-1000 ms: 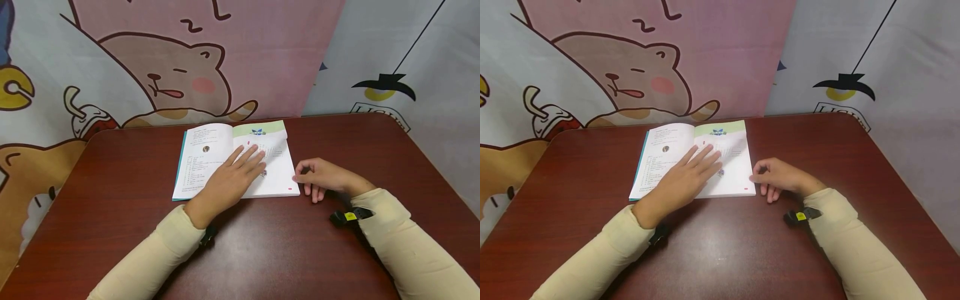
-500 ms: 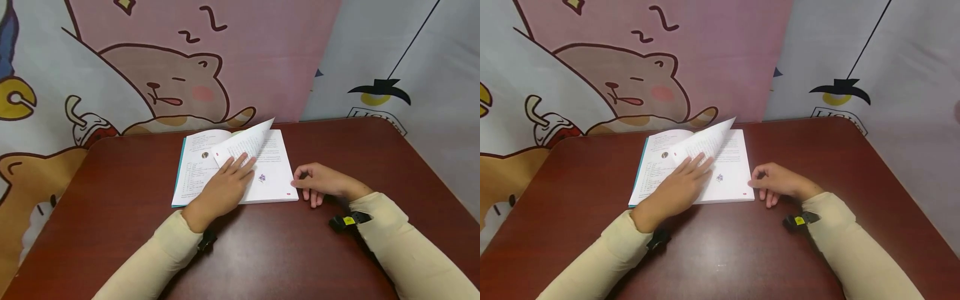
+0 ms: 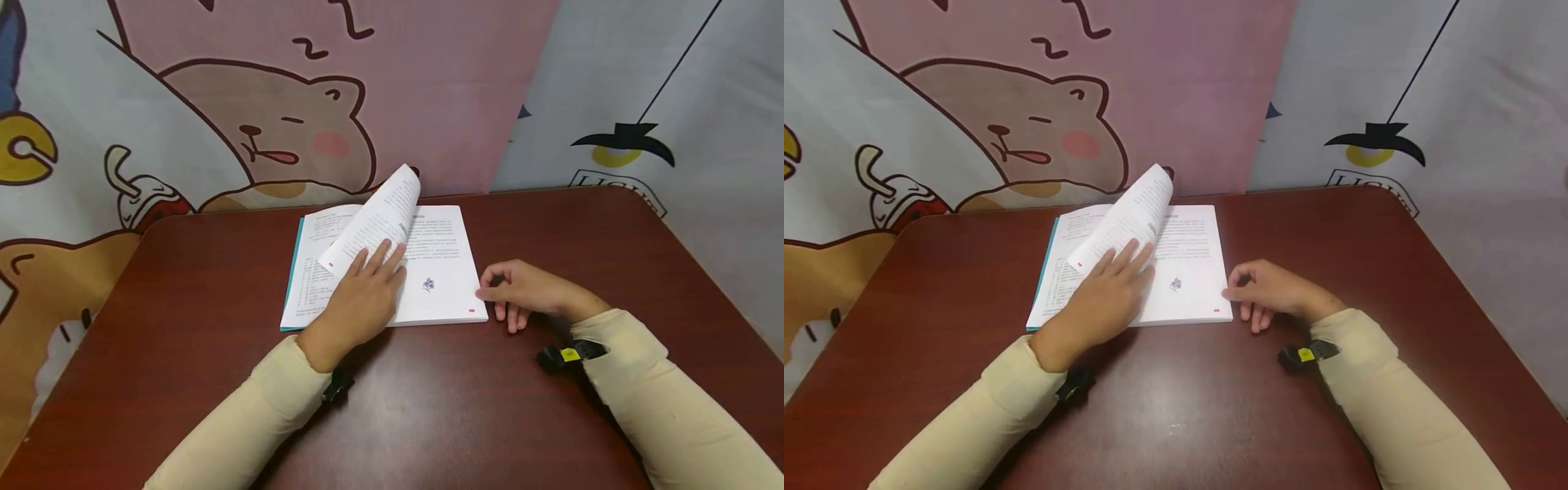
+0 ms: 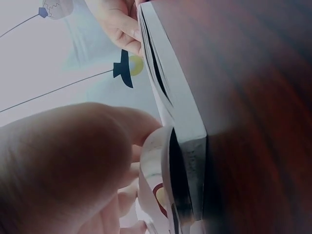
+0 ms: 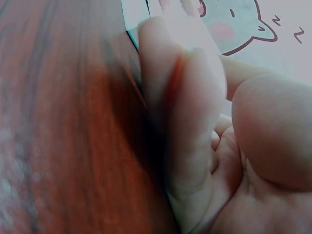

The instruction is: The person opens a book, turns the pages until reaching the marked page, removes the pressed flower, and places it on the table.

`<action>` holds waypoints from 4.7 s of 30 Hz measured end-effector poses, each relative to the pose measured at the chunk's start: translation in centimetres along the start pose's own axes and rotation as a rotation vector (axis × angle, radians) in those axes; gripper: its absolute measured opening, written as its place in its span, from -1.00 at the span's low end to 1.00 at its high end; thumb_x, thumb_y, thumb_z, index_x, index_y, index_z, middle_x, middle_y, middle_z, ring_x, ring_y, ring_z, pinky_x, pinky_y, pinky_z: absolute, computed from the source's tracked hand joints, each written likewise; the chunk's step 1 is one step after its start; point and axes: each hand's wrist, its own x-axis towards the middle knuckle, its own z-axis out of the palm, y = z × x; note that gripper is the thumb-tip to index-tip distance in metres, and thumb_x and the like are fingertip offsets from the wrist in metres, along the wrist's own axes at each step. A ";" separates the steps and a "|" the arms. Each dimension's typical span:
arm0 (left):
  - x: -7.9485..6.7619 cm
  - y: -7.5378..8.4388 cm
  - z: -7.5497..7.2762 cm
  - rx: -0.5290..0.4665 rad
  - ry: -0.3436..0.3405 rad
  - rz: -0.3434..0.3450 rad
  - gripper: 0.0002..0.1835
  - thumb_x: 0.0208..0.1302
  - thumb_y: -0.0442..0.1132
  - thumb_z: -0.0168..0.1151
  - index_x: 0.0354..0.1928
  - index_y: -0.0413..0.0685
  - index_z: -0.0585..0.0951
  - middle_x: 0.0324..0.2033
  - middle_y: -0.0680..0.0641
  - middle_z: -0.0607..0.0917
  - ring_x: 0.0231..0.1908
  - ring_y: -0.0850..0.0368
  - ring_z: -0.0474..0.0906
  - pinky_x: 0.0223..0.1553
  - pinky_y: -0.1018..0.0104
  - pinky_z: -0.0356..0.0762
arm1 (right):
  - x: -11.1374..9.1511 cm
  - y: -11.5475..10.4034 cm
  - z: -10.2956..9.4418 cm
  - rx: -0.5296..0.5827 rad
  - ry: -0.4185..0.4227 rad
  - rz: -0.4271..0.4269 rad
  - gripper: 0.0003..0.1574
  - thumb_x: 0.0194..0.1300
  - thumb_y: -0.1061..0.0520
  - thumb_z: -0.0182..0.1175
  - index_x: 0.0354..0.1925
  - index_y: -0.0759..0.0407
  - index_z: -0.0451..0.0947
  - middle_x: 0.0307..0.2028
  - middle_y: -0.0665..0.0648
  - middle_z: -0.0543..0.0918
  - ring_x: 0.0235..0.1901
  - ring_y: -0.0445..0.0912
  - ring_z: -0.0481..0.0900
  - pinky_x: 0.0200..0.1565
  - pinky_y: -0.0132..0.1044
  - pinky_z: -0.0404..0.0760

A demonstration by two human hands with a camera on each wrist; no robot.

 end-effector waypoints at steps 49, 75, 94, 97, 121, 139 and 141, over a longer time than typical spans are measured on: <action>0.1 0.2 0.1 -0.235 -0.318 -0.076 -0.28 0.44 0.32 -0.05 0.56 0.34 0.16 0.55 -0.24 0.13 0.54 -0.20 0.07 0.40 -0.39 0.07 | 0.2 -0.3 0.0 0.004 0.008 0.042 -0.57 0.46 -0.08 0.16 -0.08 0.28 0.42 -0.60 0.18 0.63 -0.74 -0.01 0.65 -0.66 -0.19 0.62; 0.2 0.1 0.0 -0.273 -0.324 -0.022 -0.41 0.54 0.15 -0.10 0.54 0.34 0.20 0.55 -0.06 0.19 0.54 -0.18 0.07 0.39 -0.44 0.04 | -0.2 -0.3 -0.2 0.074 -0.023 0.070 -0.61 0.60 -0.01 -0.09 0.06 0.31 0.36 -0.57 0.19 0.60 -0.72 -0.03 0.65 -0.62 -0.20 0.63; 0.5 0.2 0.3 -0.305 -0.134 0.176 -0.55 0.40 -0.20 0.16 0.32 0.21 0.56 0.34 0.11 0.53 0.38 -0.04 0.42 0.30 -0.28 0.35 | -0.4 -0.5 -0.1 0.072 -0.016 0.060 -0.61 0.58 0.01 -0.06 0.04 0.34 0.38 -0.58 0.18 0.60 -0.72 -0.04 0.64 -0.63 -0.21 0.62; 0.6 0.2 0.3 -0.316 -0.125 0.185 -0.56 0.41 -0.19 0.18 0.31 0.18 0.57 0.33 0.10 0.55 0.37 -0.04 0.44 0.29 -0.22 0.39 | -0.3 -0.3 -0.1 0.069 -0.012 0.062 -0.62 0.56 0.00 -0.01 0.02 0.32 0.38 -0.58 0.18 0.60 -0.73 -0.04 0.64 -0.64 -0.21 0.62; 0.6 0.3 0.0 -0.201 -0.091 0.070 -0.25 0.49 -0.15 0.07 0.60 0.30 0.01 0.52 0.03 0.26 0.51 0.02 0.18 0.42 -0.12 0.24 | 0.1 0.0 -0.1 0.011 -0.008 0.020 -0.64 0.44 0.01 0.20 -0.06 0.29 0.43 -0.60 0.18 0.62 -0.74 -0.04 0.64 -0.68 -0.23 0.61; 0.8 0.5 -0.1 -0.107 0.049 0.130 -0.19 0.38 -0.44 -0.01 0.58 0.30 0.10 0.61 0.01 -0.10 0.60 -0.05 -0.33 0.55 -0.11 -0.16 | 0.2 0.1 -0.2 -0.001 -0.008 0.019 -0.62 0.44 -0.01 0.20 -0.06 0.29 0.43 -0.59 0.19 0.63 -0.73 -0.03 0.65 -0.66 -0.21 0.62; 0.7 0.5 -0.2 -0.099 0.053 0.144 -0.22 0.37 -0.44 0.01 0.56 0.28 0.15 0.61 0.02 -0.05 0.60 -0.04 -0.30 0.56 -0.09 -0.17 | 0.1 0.0 -0.2 -0.002 -0.009 0.019 -0.63 0.44 -0.01 0.20 -0.06 0.29 0.43 -0.59 0.19 0.63 -0.73 -0.04 0.65 -0.66 -0.21 0.62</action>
